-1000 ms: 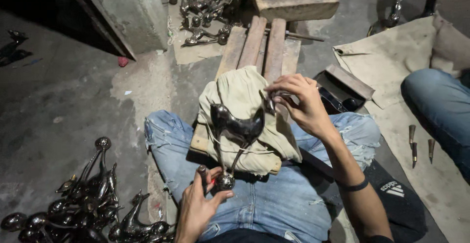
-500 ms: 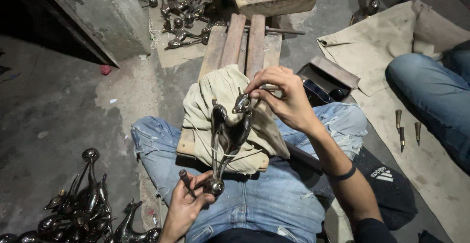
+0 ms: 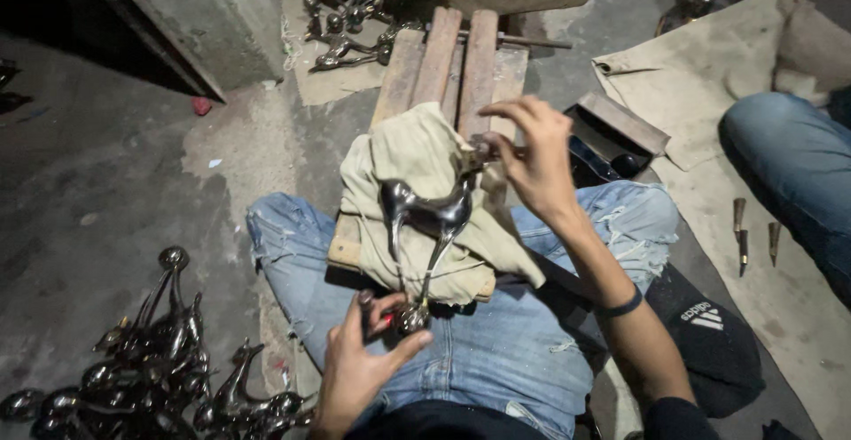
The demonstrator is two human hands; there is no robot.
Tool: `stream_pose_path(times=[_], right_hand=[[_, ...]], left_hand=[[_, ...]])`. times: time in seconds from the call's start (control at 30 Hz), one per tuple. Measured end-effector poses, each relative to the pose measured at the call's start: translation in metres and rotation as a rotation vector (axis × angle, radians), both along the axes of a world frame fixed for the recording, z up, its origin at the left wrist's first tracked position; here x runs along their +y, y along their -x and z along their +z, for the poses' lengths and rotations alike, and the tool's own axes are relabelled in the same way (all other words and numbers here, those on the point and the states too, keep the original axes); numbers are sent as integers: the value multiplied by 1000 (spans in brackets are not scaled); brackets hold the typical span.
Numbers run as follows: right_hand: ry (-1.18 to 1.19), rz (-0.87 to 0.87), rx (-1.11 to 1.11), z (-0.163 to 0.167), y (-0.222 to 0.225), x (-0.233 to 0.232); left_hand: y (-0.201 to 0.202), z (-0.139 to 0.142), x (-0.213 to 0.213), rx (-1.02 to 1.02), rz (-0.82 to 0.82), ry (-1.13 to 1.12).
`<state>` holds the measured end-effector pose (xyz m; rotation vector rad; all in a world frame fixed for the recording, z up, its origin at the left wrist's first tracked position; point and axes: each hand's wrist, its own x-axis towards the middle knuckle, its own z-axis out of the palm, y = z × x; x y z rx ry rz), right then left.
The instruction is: The person sits cross-legged on the floor and repeatedly hammers a small metal deer-shaped decoration with a wooden mallet. They hold the piece in one hand and strike it with the other, occasionally rotating it to work different areas.
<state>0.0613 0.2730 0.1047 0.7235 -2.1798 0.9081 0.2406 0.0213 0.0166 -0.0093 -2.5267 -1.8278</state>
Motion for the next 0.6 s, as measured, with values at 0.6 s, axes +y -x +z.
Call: stream_pose_path(times=[0.6], right_hand=[[-64,-37,-107,-36,-10,-23]], left_hand=[[-3,-5,25,150,179,283]])
